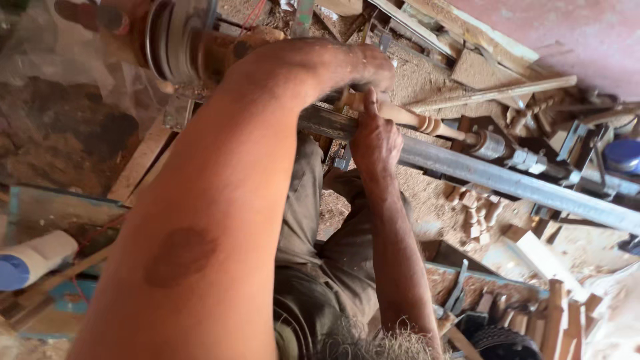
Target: The person shapes a rotating wooden spindle on a lathe using a chisel and a file. They hold the tool against the spinning wood to carve decorative beads and smooth the surface, then switch to a file to refine the shape.
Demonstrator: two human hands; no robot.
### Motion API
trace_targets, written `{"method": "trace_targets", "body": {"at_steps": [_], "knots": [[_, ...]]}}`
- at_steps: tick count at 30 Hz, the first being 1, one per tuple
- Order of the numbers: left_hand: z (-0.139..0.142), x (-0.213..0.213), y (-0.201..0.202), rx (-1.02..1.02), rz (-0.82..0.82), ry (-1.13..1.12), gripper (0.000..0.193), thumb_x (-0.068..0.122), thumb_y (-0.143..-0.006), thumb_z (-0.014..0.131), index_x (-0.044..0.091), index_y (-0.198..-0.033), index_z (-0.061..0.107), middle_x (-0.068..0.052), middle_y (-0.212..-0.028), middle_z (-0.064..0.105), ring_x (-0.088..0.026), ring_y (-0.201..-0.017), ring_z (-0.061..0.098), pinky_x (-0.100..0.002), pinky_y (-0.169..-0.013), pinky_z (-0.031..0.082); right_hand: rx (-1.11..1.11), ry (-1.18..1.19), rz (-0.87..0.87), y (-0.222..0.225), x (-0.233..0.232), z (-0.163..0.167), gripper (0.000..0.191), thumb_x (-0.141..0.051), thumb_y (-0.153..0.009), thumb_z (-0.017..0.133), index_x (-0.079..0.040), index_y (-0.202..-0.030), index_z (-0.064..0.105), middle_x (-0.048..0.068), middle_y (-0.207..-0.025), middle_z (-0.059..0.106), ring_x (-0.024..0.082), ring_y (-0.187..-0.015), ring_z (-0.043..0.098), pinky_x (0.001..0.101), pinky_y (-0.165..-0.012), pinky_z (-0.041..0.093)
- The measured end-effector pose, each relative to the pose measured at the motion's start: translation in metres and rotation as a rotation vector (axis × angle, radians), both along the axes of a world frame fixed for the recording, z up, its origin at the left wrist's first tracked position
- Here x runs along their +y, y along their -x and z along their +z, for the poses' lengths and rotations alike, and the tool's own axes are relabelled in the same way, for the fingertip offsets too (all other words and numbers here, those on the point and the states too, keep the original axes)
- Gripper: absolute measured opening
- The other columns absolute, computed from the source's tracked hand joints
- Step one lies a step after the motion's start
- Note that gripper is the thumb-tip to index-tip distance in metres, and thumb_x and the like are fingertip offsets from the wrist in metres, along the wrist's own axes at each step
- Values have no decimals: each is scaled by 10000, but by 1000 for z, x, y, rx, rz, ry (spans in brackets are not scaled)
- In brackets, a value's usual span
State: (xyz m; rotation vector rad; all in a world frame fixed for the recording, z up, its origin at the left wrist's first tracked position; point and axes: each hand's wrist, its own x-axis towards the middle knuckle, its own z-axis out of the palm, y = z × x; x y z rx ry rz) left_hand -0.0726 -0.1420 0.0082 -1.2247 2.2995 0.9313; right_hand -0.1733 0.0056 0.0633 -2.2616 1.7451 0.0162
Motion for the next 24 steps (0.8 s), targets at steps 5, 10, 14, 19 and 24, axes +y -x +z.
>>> {"method": "trace_targets", "body": {"at_steps": [5,10,14,19,24], "knots": [[3,1,21,129,-224,144,556,541,-1094,505,93,-793,640,-52,-697,550,-132,-599,487,-339,-564,478,57,-71,-72,12,5,6,660,-199,-965,671,-70,-1538,371,161,-688,701,279,-495,662,395,-385,506],[59,32,-30,101,423,-192,390,505,-1010,552,126,-963,633,-77,-888,557,-204,-770,490,-418,-707,487,80,24,43,29,3,-4,582,-105,-975,656,-110,-1524,462,147,-714,711,238,-529,667,386,-428,522],[147,71,-63,91,656,-328,406,546,-944,567,173,-1080,652,-89,-1076,579,-246,-971,516,-486,-864,457,101,164,131,36,-2,-14,582,-87,-957,635,-129,-1517,480,168,-770,727,240,-573,675,391,-467,549],[233,99,-80,129,836,-396,525,598,-862,585,231,-1227,676,-105,-1311,607,-298,-1222,550,-572,-1059,421,-18,-51,-35,48,-4,-11,371,-137,-1099,543,-165,-1469,563,153,-806,753,196,-551,657,343,-444,527],[250,103,-70,-49,743,-297,678,634,-940,550,225,-1481,537,-195,-1575,429,-445,-1462,362,-707,-1224,92,-56,1,-33,55,-6,-10,430,-52,-1039,529,-103,-1464,576,175,-849,745,156,-494,625,271,-359,510]]}}
